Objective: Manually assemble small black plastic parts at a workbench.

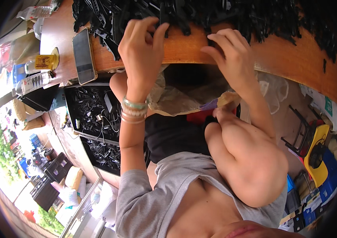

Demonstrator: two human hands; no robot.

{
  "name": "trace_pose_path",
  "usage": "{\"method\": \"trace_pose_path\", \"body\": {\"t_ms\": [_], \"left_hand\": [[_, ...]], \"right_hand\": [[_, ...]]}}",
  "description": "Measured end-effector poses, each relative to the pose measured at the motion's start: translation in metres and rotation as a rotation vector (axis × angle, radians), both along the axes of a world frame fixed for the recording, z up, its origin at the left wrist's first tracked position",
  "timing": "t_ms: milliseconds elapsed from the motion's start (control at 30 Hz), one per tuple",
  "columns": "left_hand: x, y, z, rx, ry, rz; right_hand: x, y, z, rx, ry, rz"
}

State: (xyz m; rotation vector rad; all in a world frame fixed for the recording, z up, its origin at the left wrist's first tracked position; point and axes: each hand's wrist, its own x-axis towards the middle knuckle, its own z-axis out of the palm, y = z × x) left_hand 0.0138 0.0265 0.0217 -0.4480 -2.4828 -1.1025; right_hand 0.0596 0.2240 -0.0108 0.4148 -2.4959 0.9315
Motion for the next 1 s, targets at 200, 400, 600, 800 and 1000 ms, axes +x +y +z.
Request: {"method": "trace_pose_path", "body": {"t_ms": [200,400,600,800,1000], "left_hand": [[-0.012,0.005,-0.014,-0.028,0.167,0.036],[0.038,0.018,0.000,0.589,-0.621,-0.254],[0.040,0.018,0.017,0.622,-1.058,-0.414],[0.047,0.026,0.019,0.245,-0.711,-0.481],[0.061,0.031,0.011,0.238,-0.513,-0.513]], "right_hand": [[0.004,-0.003,-0.004,0.167,-0.023,-0.090],[0.031,0.012,0.021,-0.649,-0.441,0.220],[0.040,0.016,0.036,-0.589,-0.441,0.294],[0.041,0.015,0.030,-0.479,-0.124,0.222],[0.050,0.011,0.025,-0.632,-0.173,0.134]]}}
